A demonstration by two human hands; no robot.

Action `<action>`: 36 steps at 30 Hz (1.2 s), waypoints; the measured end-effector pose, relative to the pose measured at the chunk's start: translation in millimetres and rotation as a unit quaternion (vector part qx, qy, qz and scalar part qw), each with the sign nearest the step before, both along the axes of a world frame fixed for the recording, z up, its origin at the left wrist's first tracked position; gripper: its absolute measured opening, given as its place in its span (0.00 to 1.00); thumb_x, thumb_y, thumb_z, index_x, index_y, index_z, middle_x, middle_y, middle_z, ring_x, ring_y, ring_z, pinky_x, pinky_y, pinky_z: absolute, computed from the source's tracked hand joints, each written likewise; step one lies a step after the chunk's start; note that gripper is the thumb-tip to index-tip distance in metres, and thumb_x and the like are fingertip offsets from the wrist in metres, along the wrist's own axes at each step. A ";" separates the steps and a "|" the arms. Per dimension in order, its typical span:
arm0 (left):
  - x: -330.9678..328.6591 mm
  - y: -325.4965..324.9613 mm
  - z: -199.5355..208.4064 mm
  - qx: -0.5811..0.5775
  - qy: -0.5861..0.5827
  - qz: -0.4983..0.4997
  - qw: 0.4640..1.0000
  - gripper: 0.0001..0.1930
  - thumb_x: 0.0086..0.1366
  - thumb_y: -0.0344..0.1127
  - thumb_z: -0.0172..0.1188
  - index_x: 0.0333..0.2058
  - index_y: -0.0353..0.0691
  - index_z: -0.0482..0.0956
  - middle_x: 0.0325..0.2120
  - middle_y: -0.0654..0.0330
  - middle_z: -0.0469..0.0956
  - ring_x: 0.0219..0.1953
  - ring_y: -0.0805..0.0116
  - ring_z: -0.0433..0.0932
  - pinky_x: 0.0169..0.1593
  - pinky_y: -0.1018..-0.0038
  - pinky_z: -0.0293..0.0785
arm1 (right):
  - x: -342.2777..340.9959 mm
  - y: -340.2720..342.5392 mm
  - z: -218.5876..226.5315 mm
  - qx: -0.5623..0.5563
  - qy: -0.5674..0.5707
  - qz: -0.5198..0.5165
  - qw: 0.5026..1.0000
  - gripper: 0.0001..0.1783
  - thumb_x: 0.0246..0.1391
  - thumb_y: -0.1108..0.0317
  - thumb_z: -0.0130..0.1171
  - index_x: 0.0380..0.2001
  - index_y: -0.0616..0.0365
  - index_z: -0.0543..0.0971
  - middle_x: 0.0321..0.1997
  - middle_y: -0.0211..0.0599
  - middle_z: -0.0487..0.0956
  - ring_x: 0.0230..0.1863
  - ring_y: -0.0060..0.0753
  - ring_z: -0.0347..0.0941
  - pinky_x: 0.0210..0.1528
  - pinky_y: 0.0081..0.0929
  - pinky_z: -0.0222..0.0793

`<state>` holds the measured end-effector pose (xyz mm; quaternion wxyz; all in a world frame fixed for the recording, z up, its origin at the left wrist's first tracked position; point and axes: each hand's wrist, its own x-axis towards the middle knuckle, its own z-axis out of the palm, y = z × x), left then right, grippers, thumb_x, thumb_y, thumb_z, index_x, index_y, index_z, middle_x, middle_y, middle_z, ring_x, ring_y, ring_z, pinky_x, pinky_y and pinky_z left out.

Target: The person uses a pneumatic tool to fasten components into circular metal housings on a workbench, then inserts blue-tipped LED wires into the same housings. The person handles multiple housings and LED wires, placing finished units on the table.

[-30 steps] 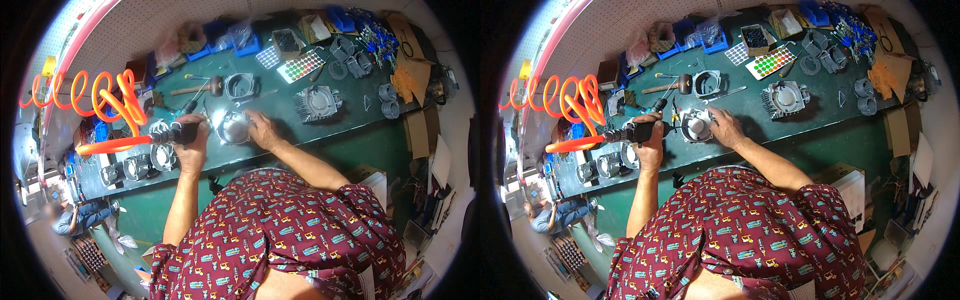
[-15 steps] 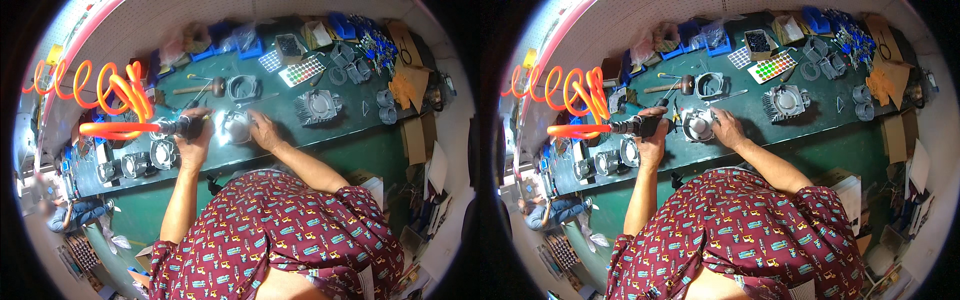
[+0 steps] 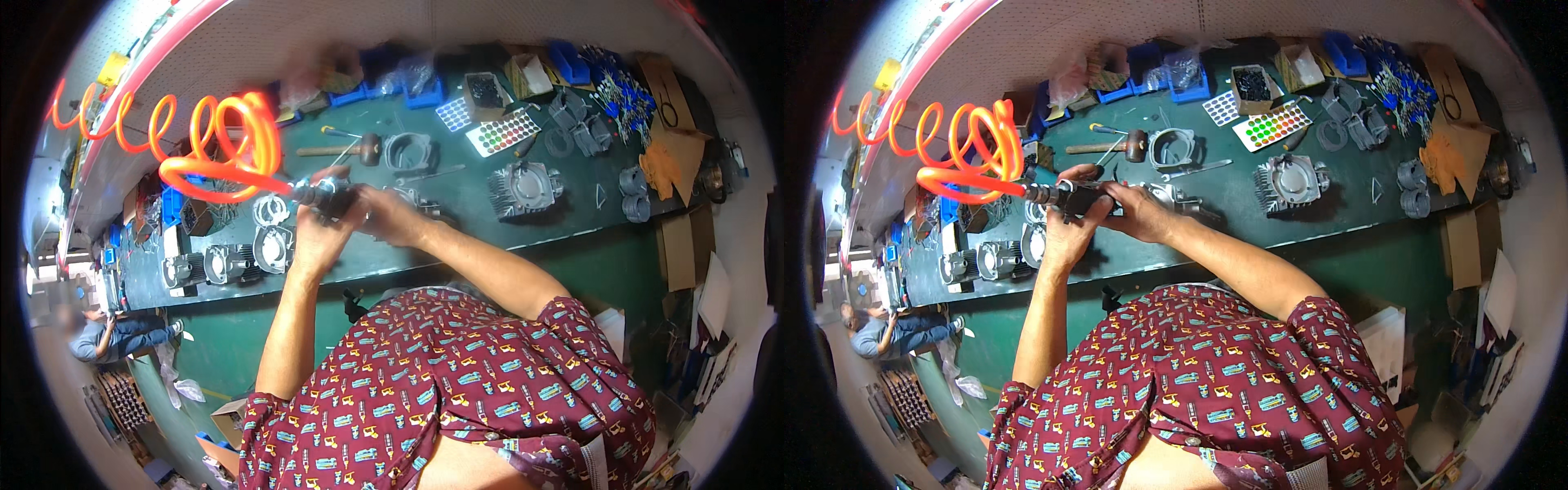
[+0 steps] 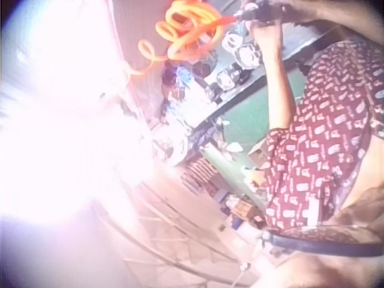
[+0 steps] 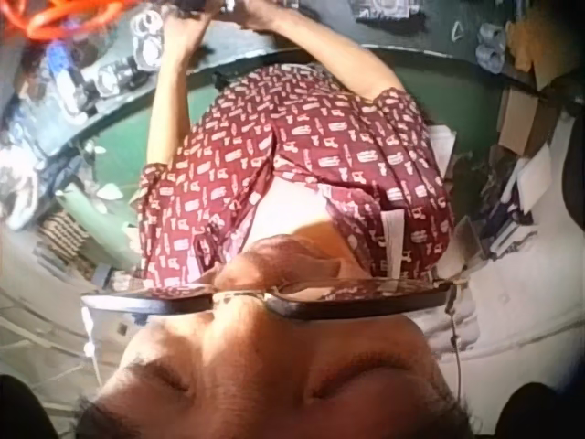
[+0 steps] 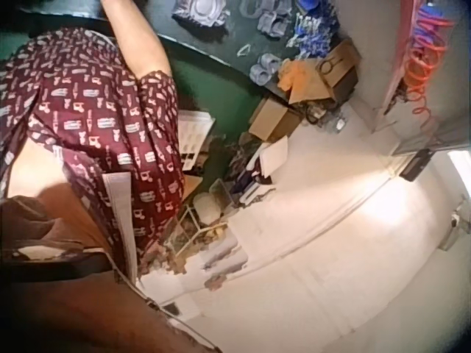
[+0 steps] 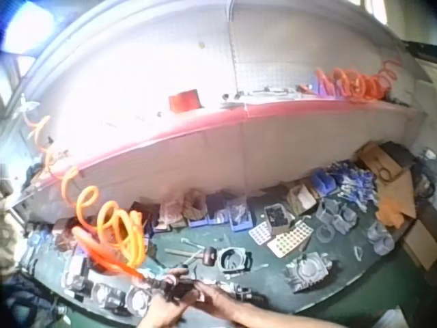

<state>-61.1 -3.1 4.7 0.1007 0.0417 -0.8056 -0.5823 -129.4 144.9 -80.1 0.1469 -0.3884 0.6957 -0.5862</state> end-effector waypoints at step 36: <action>-4.7 7.9 -26.1 0.106 0.085 0.090 0.987 0.11 0.62 0.25 0.68 0.43 0.35 0.81 0.38 0.61 0.82 0.39 0.73 0.80 0.46 0.73 0.77 | -1.6 51.1 -71.9 0.199 0.016 -0.176 0.964 0.29 0.55 0.64 0.60 0.62 0.51 0.74 0.62 0.46 0.76 0.64 0.53 0.69 0.63 0.48 0.68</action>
